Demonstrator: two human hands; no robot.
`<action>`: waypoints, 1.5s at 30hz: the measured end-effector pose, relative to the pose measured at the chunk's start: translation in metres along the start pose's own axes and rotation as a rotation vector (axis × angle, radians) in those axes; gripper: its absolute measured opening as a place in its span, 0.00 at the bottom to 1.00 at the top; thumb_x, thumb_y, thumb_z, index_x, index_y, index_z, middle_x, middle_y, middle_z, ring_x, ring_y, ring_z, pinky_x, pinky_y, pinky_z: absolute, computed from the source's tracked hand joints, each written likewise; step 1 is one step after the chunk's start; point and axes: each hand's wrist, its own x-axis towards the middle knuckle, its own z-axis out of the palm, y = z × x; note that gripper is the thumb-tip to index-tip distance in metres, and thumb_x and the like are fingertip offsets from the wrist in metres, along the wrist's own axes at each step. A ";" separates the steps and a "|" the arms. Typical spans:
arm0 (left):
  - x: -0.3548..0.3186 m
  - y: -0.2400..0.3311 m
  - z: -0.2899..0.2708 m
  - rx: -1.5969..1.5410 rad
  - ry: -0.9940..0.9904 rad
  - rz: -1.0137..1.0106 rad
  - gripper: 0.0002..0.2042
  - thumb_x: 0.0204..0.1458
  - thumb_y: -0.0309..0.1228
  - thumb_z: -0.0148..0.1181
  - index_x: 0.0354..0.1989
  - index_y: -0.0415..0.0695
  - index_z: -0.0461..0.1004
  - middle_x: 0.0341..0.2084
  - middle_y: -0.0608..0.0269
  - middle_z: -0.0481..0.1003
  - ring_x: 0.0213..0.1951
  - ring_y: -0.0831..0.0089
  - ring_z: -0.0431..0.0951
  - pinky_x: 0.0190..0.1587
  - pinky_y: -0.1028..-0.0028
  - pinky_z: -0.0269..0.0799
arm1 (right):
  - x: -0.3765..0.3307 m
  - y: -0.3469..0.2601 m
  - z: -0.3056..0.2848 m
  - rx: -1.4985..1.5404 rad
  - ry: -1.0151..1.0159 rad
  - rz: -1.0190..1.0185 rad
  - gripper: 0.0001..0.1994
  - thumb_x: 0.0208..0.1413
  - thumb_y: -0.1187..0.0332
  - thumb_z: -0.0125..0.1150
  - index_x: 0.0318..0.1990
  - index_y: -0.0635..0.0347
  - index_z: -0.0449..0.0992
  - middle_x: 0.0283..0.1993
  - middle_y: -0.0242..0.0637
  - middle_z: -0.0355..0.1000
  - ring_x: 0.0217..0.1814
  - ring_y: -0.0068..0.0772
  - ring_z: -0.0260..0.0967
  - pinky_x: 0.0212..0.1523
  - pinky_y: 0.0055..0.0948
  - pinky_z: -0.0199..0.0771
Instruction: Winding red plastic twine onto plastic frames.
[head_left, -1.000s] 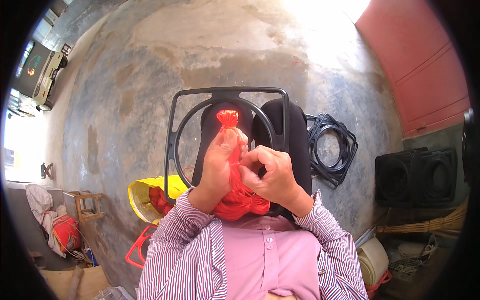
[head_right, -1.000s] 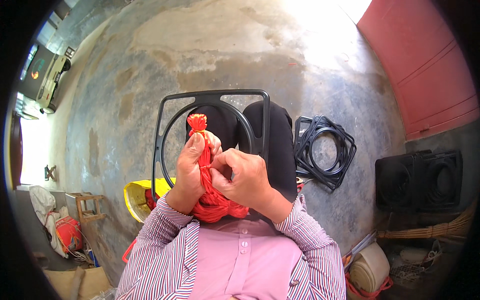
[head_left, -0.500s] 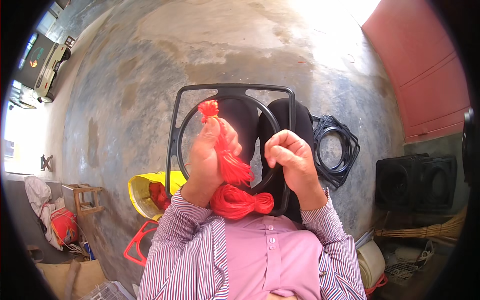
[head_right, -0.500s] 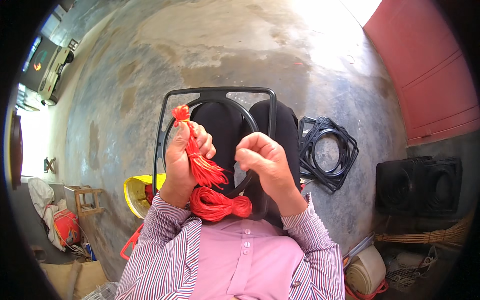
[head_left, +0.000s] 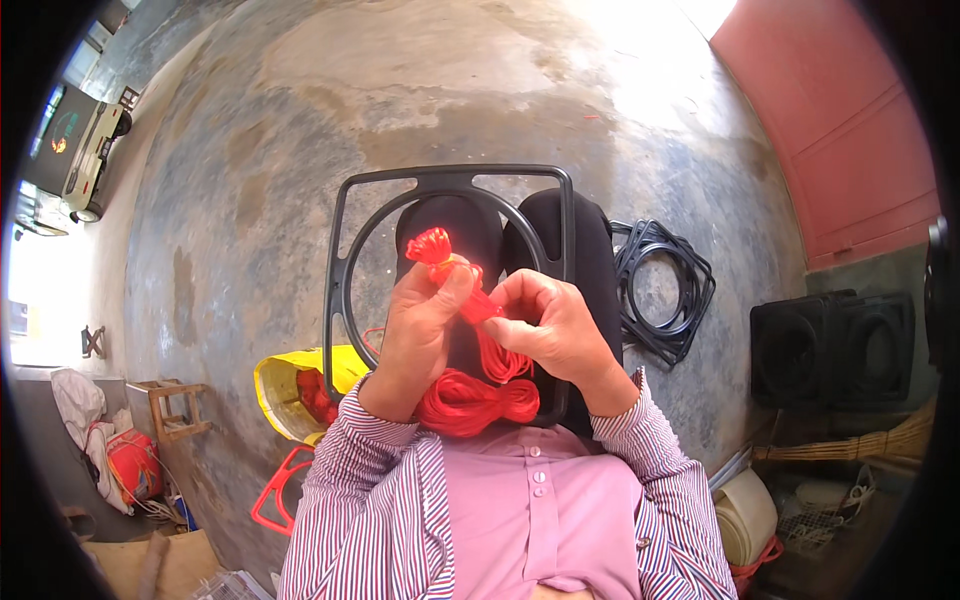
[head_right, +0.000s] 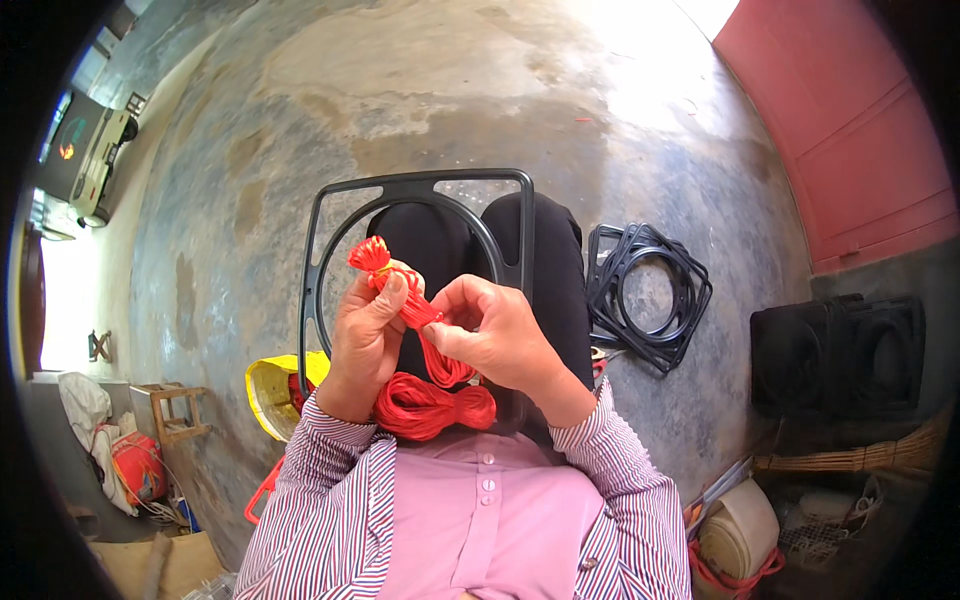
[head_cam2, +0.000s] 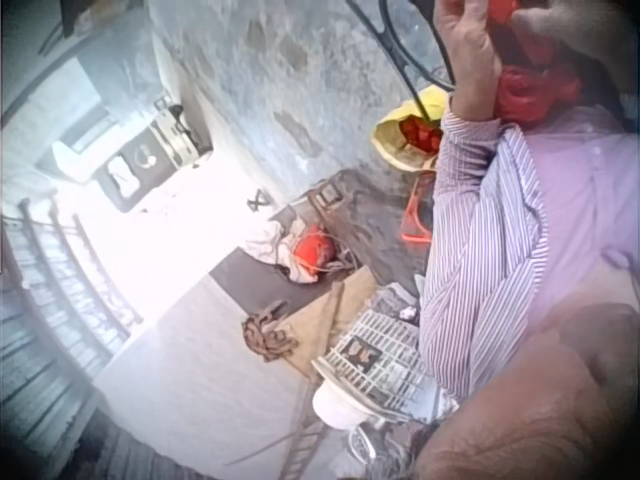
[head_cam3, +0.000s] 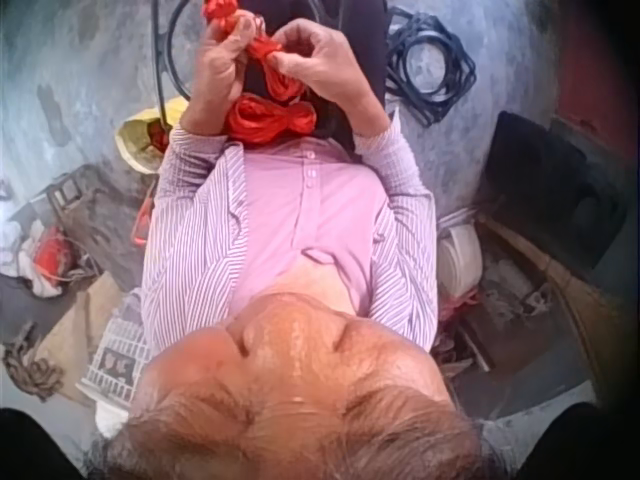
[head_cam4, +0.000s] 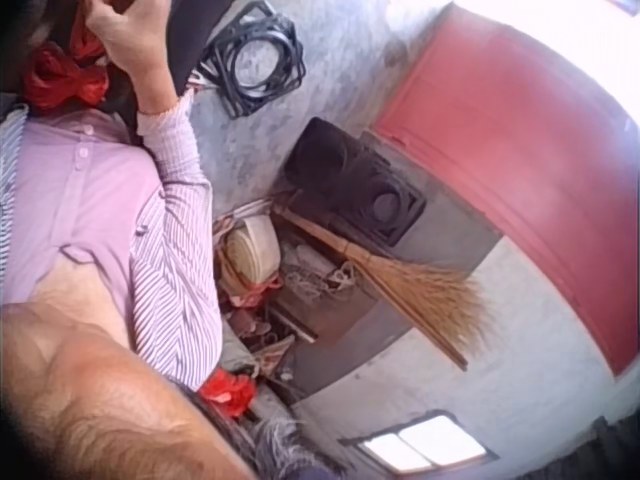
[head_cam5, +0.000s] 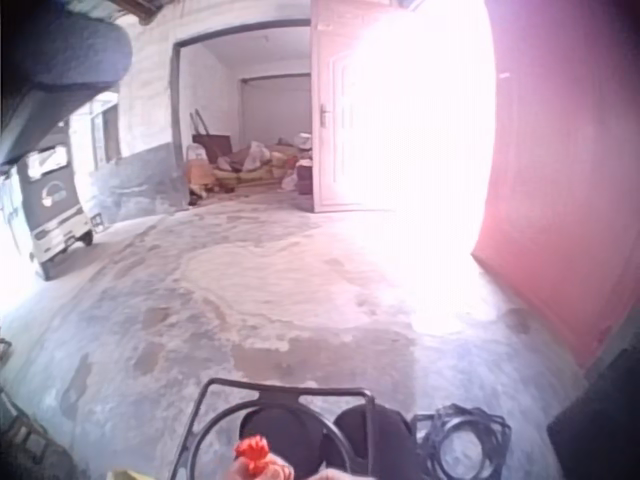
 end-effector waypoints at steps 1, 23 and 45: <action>0.000 -0.002 -0.001 0.005 0.021 -0.018 0.07 0.60 0.29 0.57 0.45 0.43 0.73 0.37 0.65 0.76 0.39 0.78 0.77 0.43 0.76 0.74 | 0.001 0.002 0.000 0.128 -0.016 0.057 0.10 0.50 0.71 0.68 0.36 0.66 0.73 0.29 0.27 0.72 0.27 0.11 0.68 0.28 0.16 0.70; 0.002 -0.007 -0.002 0.700 0.124 0.448 0.24 0.54 0.32 0.65 0.56 0.39 0.63 0.52 0.56 0.65 0.48 0.70 0.72 0.47 0.70 0.72 | -0.009 0.005 -0.002 -0.472 0.165 -0.385 0.13 0.43 0.72 0.66 0.37 0.65 0.75 0.34 0.42 0.75 0.32 0.38 0.76 0.34 0.30 0.75; -0.027 -0.007 0.002 1.015 0.008 0.307 0.12 0.60 0.32 0.57 0.44 0.36 0.73 0.35 0.48 0.77 0.38 0.55 0.80 0.40 0.67 0.74 | -0.013 0.012 0.011 -1.036 0.545 -0.824 0.10 0.38 0.66 0.71 0.30 0.50 0.76 0.36 0.27 0.68 0.39 0.32 0.67 0.44 0.35 0.61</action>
